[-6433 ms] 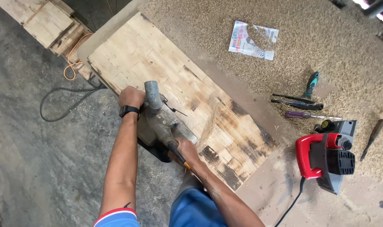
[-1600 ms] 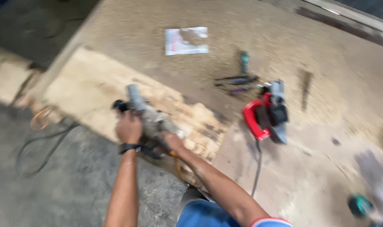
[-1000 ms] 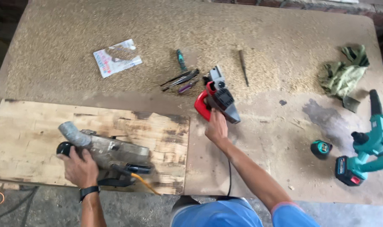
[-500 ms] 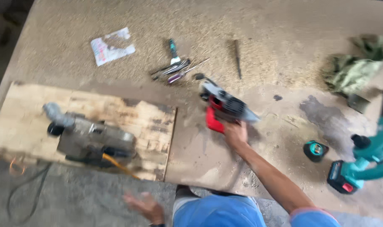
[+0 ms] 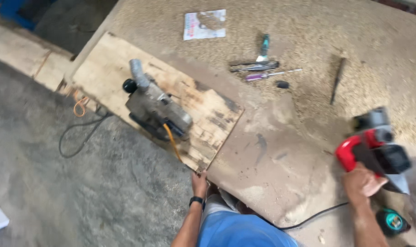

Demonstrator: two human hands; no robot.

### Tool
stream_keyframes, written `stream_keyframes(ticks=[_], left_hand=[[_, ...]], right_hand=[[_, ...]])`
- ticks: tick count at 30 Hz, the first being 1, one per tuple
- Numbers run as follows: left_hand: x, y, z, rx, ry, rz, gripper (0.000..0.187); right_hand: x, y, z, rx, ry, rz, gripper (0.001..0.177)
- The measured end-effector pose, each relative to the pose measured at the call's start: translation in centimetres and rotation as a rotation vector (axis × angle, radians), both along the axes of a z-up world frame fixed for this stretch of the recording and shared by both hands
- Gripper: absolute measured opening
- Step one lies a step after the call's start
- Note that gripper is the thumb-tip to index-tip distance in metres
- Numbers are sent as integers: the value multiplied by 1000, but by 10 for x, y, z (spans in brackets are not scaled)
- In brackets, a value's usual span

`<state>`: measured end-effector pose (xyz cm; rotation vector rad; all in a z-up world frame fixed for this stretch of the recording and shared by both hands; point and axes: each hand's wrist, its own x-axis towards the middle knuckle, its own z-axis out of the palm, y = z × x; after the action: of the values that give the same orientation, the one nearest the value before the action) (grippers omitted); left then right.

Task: The person sands a wooden board using a power sander. They guide the tool back and forth across the surface of the wood multiple times before setting the sander down and lifting the board to show it.

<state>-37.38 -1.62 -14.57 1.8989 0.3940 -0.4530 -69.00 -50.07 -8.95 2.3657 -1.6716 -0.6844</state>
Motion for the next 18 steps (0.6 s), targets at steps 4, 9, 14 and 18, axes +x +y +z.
stream_keyframes(ticks=[4, 9, 14, 18], left_hand=[[6, 6, -27, 147, 40, -27, 38], [4, 6, -11, 186, 32, 17, 47], [10, 6, 54, 226, 179, 128, 125], [40, 29, 30, 43, 47, 27, 80]], right_hand=[[-13, -85, -77, -41, -85, -48, 44], [18, -80, -27, -29, -210, -47, 55], [23, -5, 14, -264, -469, 135, 59], [56, 84, -15, -326, -822, 192, 97]])
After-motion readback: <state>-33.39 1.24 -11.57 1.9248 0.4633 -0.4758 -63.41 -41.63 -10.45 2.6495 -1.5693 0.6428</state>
